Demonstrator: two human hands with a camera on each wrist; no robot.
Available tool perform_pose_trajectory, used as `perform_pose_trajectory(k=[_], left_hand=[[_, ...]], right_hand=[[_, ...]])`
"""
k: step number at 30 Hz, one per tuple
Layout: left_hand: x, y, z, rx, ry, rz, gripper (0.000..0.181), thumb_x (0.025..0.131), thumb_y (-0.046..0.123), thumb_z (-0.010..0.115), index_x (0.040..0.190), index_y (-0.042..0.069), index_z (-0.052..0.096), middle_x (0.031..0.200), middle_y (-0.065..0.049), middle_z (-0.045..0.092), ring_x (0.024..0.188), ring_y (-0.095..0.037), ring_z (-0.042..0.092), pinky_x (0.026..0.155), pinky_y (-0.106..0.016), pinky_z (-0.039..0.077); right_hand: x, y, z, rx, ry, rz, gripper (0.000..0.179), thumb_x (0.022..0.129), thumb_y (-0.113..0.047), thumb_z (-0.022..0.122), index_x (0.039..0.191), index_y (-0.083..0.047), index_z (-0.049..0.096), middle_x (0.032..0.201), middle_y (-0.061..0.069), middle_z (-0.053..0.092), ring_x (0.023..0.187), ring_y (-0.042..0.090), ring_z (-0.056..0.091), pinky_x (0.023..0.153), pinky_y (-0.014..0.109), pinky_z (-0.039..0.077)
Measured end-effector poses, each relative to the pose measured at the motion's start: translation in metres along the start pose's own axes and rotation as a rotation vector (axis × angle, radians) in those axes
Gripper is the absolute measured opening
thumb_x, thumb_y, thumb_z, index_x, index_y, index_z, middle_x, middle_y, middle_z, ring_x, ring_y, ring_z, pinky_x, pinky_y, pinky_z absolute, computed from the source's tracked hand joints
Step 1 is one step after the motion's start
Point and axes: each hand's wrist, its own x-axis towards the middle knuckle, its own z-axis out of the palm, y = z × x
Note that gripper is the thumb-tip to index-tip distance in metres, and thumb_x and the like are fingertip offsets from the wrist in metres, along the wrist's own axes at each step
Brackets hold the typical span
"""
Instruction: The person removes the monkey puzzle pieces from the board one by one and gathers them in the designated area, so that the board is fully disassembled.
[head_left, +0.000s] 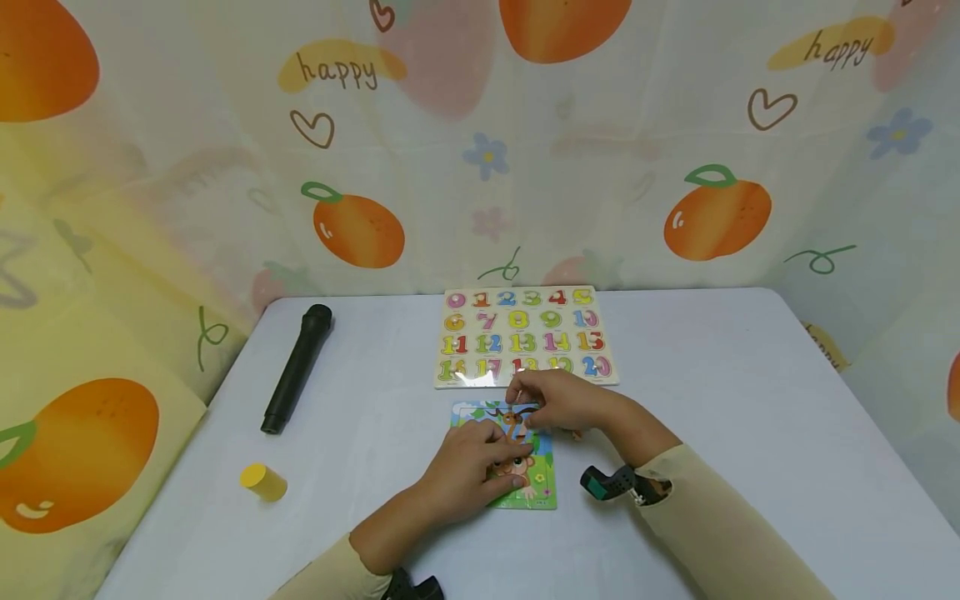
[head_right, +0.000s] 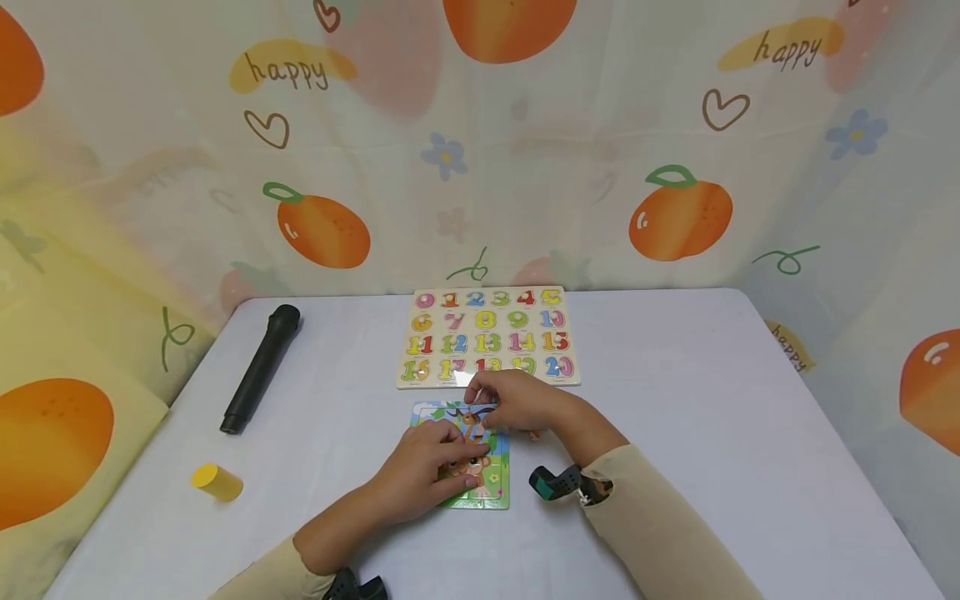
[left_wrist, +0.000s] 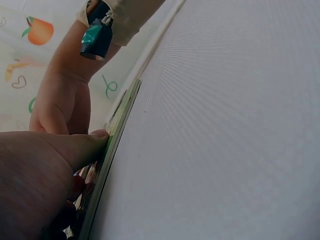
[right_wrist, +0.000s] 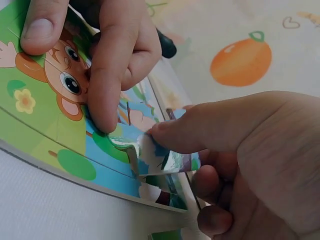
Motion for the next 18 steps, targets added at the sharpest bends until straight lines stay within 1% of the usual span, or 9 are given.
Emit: perform_pose_trajectory(k=[4, 7, 8, 11, 14, 15, 18], left_hand=[[0.000, 0.000, 0.000, 0.002, 0.003, 0.003, 0.043, 0.094, 0.045, 0.081, 0.134, 0.031, 0.077, 0.099, 0.012, 0.056, 0.088, -0.006, 0.044, 0.080, -0.030, 0.036], [0.000, 0.000, 0.001, 0.003, 0.006, 0.007, 0.043, 0.094, 0.045, 0.081, 0.134, 0.031, 0.077, 0.099, 0.012, 0.056, 0.088, -0.006, 0.045, 0.080, -0.030, 0.036], [0.000, 0.000, 0.001, 0.003, 0.007, 0.007, 0.043, 0.094, 0.045, 0.081, 0.134, 0.031, 0.077, 0.099, 0.012, 0.056, 0.088, -0.005, 0.045, 0.080, -0.030, 0.036], [0.000, 0.000, 0.001, 0.005, 0.010, 0.009, 0.042, 0.094, 0.045, 0.081, 0.133, 0.030, 0.078, 0.098, 0.012, 0.056, 0.088, -0.006, 0.045, 0.080, -0.030, 0.036], [0.000, -0.001, 0.002, 0.007, 0.013, 0.011, 0.041, 0.094, 0.045, 0.082, 0.133, 0.030, 0.078, 0.099, 0.012, 0.056, 0.088, -0.006, 0.044, 0.080, -0.031, 0.036], [0.000, -0.001, 0.002, 0.008, 0.014, 0.013, 0.041, 0.094, 0.045, 0.082, 0.132, 0.030, 0.078, 0.098, 0.012, 0.056, 0.088, -0.006, 0.044, 0.080, -0.031, 0.036], [0.000, -0.001, 0.001, 0.008, 0.022, 0.018, 0.042, 0.093, 0.045, 0.082, 0.132, 0.030, 0.078, 0.098, 0.012, 0.056, 0.087, -0.006, 0.045, 0.080, -0.031, 0.037]], right_hand=[[-0.002, 0.002, -0.001, 0.025, -0.011, -0.007, 0.021, 0.096, -0.007, 0.077, 0.112, -0.020, 0.071, 0.099, -0.006, 0.070, 0.084, 0.015, 0.058, 0.075, 0.031, 0.049], [-0.004, 0.003, -0.002, 0.052, -0.004, -0.013, 0.016, 0.100, -0.009, 0.074, 0.113, -0.019, 0.071, 0.095, -0.004, 0.070, 0.070, 0.016, 0.054, 0.061, 0.030, 0.044], [-0.005, 0.003, -0.002, 0.059, 0.003, -0.013, 0.016, 0.100, -0.010, 0.074, 0.113, -0.018, 0.071, 0.095, -0.004, 0.070, 0.068, 0.015, 0.054, 0.058, 0.030, 0.044], [-0.008, 0.004, -0.005, 0.078, 0.034, -0.012, 0.015, 0.101, -0.013, 0.073, 0.116, -0.017, 0.072, 0.094, -0.003, 0.071, 0.071, 0.016, 0.056, 0.062, 0.031, 0.046], [-0.012, 0.006, -0.009, 0.088, 0.060, -0.008, 0.017, 0.101, -0.014, 0.074, 0.117, -0.016, 0.073, 0.093, -0.002, 0.073, 0.080, 0.017, 0.060, 0.071, 0.034, 0.048], [-0.013, 0.007, -0.011, 0.091, 0.066, -0.006, 0.017, 0.100, -0.015, 0.075, 0.118, -0.015, 0.074, 0.092, -0.001, 0.072, 0.081, 0.017, 0.060, 0.073, 0.035, 0.048], [-0.019, 0.010, -0.016, 0.109, 0.079, 0.012, 0.018, 0.100, -0.015, 0.076, 0.118, -0.014, 0.074, 0.091, 0.000, 0.072, 0.081, 0.019, 0.061, 0.074, 0.037, 0.049]])
